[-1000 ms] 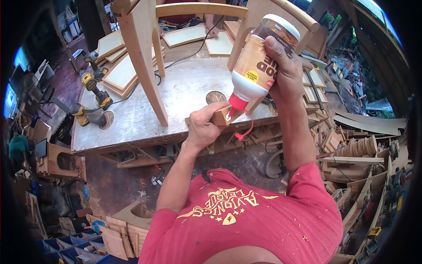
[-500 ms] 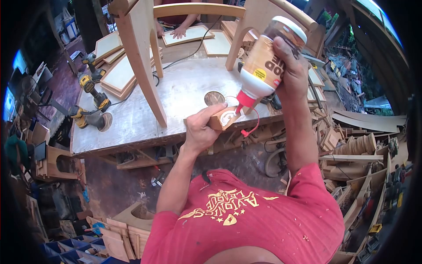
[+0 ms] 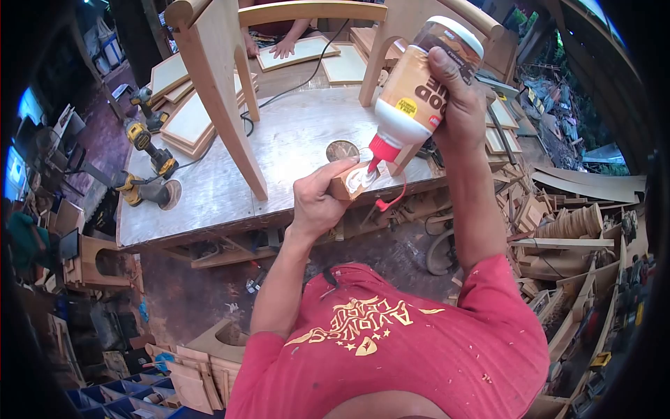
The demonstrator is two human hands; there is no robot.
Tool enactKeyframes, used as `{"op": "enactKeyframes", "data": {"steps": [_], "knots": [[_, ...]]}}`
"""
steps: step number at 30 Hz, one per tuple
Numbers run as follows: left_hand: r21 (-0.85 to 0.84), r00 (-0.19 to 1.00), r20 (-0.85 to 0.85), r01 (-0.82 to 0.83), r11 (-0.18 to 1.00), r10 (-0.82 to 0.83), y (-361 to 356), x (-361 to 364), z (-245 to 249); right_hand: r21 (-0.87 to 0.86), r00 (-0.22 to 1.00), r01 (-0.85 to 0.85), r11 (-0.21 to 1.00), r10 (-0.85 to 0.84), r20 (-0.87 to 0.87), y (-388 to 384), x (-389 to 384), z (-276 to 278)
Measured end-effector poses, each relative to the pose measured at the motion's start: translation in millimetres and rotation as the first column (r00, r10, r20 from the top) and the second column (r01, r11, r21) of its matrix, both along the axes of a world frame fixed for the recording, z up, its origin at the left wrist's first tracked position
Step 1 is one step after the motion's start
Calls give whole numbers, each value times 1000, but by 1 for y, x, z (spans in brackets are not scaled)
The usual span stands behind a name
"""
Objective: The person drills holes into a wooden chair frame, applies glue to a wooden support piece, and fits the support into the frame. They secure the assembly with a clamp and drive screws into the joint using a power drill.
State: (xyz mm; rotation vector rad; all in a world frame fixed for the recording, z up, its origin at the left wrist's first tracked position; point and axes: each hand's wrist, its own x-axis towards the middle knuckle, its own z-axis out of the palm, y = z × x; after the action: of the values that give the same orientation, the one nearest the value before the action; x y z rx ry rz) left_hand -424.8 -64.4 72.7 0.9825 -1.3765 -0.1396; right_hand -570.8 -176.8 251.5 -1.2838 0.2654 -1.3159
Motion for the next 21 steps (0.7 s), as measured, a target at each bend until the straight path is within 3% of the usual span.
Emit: {"op": "enactKeyframes", "data": {"steps": [5, 10, 13, 17, 19, 21], "knots": [[26, 1000, 2, 2, 1000, -2, -2, -4, 4, -39, 1000, 13, 999, -12, 18, 8, 7, -6], [20, 1000, -9, -9, 1000, 9, 0, -3, 2, 33, 999, -16, 999, 17, -28, -5, -6, -6], [41, 1000, 0, -14, 999, 14, -3, -4, 2, -36, 1000, 30, 999, -30, -9, 9, 2, -7], [27, 1000, -20, 7, 1000, -7, 2, -4, 10, 41, 999, 43, 998, -43, 2, -4, -2, -5], [5, 1000, -25, -7, 1000, 7, 3, -1, 7, 96, 992, -47, 994, 36, 118, -29, -11, -16], [36, 997, -59, -48, 998, 50, 3, 4, -4, 193, 921, -322, 927, 260, 291, -32, -29, -23]]}}
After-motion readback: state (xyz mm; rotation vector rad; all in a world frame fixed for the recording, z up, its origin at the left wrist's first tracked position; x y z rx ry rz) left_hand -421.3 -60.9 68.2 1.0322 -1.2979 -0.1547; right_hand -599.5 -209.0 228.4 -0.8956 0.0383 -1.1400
